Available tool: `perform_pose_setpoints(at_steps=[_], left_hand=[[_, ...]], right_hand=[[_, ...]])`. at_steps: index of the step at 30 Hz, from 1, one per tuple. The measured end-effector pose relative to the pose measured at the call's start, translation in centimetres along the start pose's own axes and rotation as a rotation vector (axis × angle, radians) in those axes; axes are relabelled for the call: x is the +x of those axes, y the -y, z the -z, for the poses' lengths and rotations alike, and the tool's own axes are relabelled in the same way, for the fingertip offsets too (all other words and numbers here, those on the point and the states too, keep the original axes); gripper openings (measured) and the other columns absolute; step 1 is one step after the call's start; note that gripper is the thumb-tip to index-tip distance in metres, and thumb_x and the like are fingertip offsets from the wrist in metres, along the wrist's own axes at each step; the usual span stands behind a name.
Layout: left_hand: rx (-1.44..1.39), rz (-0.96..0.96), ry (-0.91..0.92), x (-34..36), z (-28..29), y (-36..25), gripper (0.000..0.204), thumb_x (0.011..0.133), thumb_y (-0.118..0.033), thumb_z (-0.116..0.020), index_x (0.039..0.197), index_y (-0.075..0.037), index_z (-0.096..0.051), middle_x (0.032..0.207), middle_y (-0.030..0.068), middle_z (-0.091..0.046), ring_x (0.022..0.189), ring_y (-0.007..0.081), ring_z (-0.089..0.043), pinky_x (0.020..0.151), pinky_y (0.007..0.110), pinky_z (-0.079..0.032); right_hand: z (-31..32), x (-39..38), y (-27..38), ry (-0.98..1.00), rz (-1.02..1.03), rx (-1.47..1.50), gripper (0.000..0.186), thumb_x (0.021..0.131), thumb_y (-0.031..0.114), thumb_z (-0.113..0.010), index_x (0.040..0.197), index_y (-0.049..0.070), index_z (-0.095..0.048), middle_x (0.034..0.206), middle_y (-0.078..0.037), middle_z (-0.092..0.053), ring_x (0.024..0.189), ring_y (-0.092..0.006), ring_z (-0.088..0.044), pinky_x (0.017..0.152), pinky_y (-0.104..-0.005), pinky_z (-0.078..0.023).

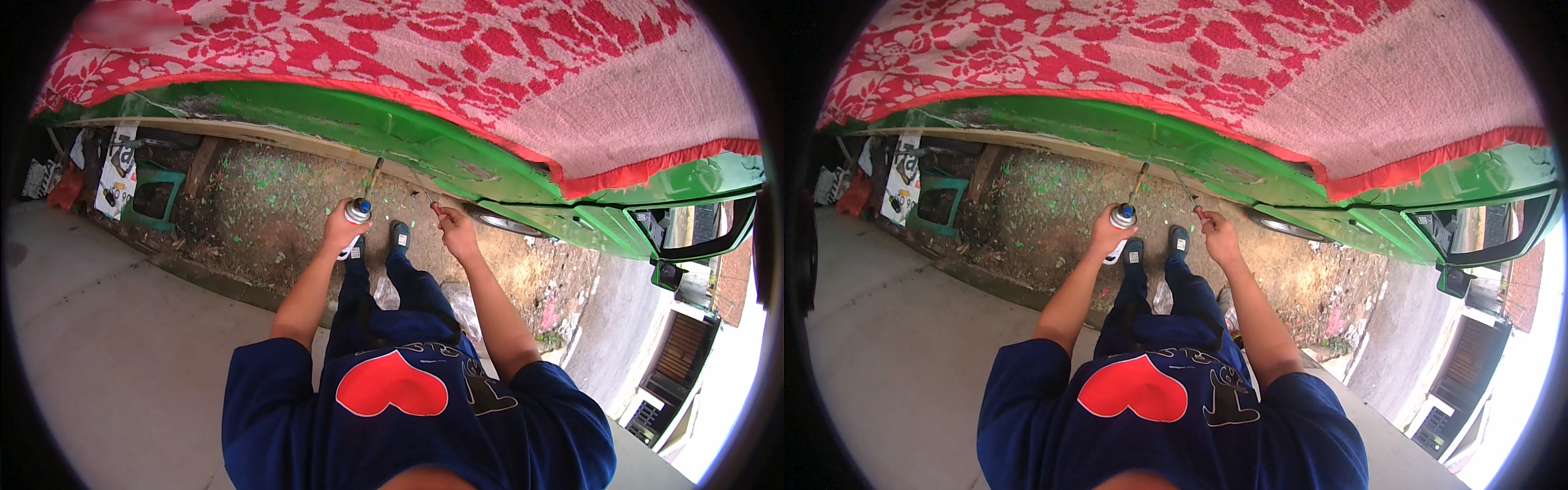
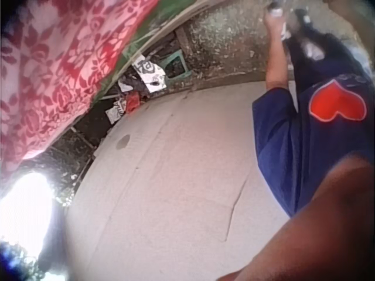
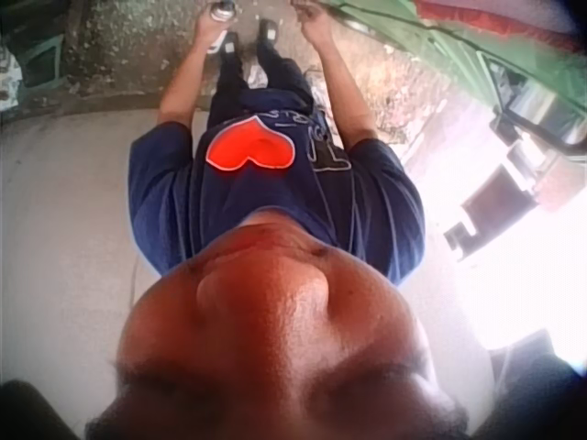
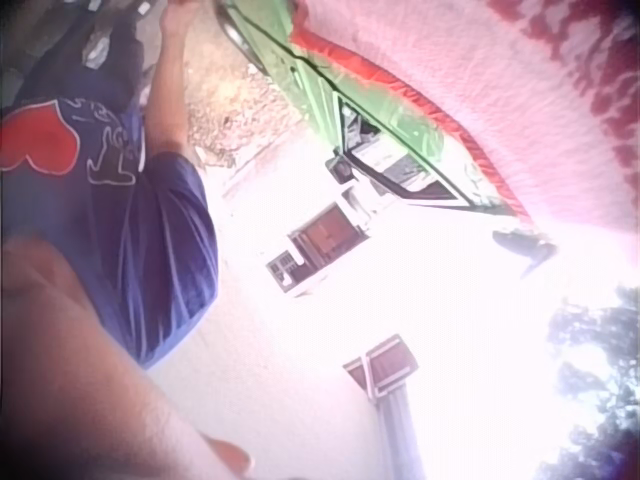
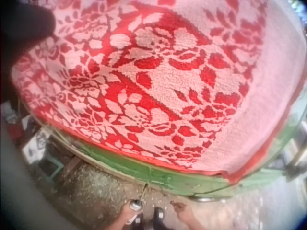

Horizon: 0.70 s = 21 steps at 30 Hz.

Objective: The person uses a hammer to tap a green vehicle panel, then assembles a blowtorch from a gas canister and nozzle. They ignite the torch and apply heat to the panel while using a screwdriver to pry and adjust the area. The person continues heating and prying the same section of the panel.

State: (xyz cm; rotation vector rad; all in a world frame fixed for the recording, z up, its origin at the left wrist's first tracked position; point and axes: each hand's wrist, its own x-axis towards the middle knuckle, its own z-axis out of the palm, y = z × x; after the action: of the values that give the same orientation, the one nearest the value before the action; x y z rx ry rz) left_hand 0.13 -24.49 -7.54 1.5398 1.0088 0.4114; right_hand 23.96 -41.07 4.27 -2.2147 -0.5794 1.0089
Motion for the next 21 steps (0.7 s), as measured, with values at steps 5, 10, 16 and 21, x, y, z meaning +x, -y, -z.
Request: perform_pose_setpoints(at_steps=[5,10,16,21], left_hand=[[-0.013,0.015,0.018,-0.5,-0.2,-1.5,0.063,0.064,-0.016,-0.089,0.117,-0.001,-0.059,0.102,0.0117,-0.071,0.094,0.0208,-0.068,0.085,0.035,-0.053],[-0.014,0.019,0.016,-0.6,-0.4,-0.2,0.068,0.063,-0.019,-0.090,0.119,0.000,-0.059,0.103,0.0150,-0.071,0.097,0.0239,-0.070,0.085,0.036,-0.054],[-0.027,0.025,0.002,-0.6,-0.5,0.1,0.068,0.062,-0.020,-0.090,0.119,0.000,-0.059,0.104,0.0151,-0.071,0.097,0.0247,-0.070,0.086,0.036,-0.054],[-0.014,0.024,0.008,-0.7,-0.5,-0.2,0.068,0.061,-0.020,-0.090,0.118,-0.001,-0.059,0.103,0.0147,-0.071,0.096,0.0250,-0.070,0.086,0.037,-0.054]], right_hand=[[-0.4,0.4,-1.2,-0.028,0.076,0.059,0.027,0.099,0.016,-0.051,0.120,0.001,-0.058,0.078,-0.005,-0.060,0.059,-0.0103,-0.054,0.051,-0.0263,-0.044],[-0.3,-0.2,1.5,0.047,-0.031,0.091,0.028,0.098,0.015,-0.051,0.122,0.001,-0.055,0.079,-0.006,-0.061,0.061,-0.0128,-0.057,0.053,-0.0278,-0.045],[-0.6,0.2,3.2,-0.024,0.176,-0.283,0.031,0.095,0.015,-0.053,0.125,0.006,-0.055,0.090,-0.024,-0.068,0.079,-0.0414,-0.067,0.070,-0.0482,-0.052],[-1.1,0.2,6.0,-0.150,0.345,-0.358,0.032,0.092,0.012,-0.057,0.123,0.009,-0.064,0.098,-0.024,-0.069,0.092,-0.0431,-0.066,0.081,-0.0475,-0.053]])
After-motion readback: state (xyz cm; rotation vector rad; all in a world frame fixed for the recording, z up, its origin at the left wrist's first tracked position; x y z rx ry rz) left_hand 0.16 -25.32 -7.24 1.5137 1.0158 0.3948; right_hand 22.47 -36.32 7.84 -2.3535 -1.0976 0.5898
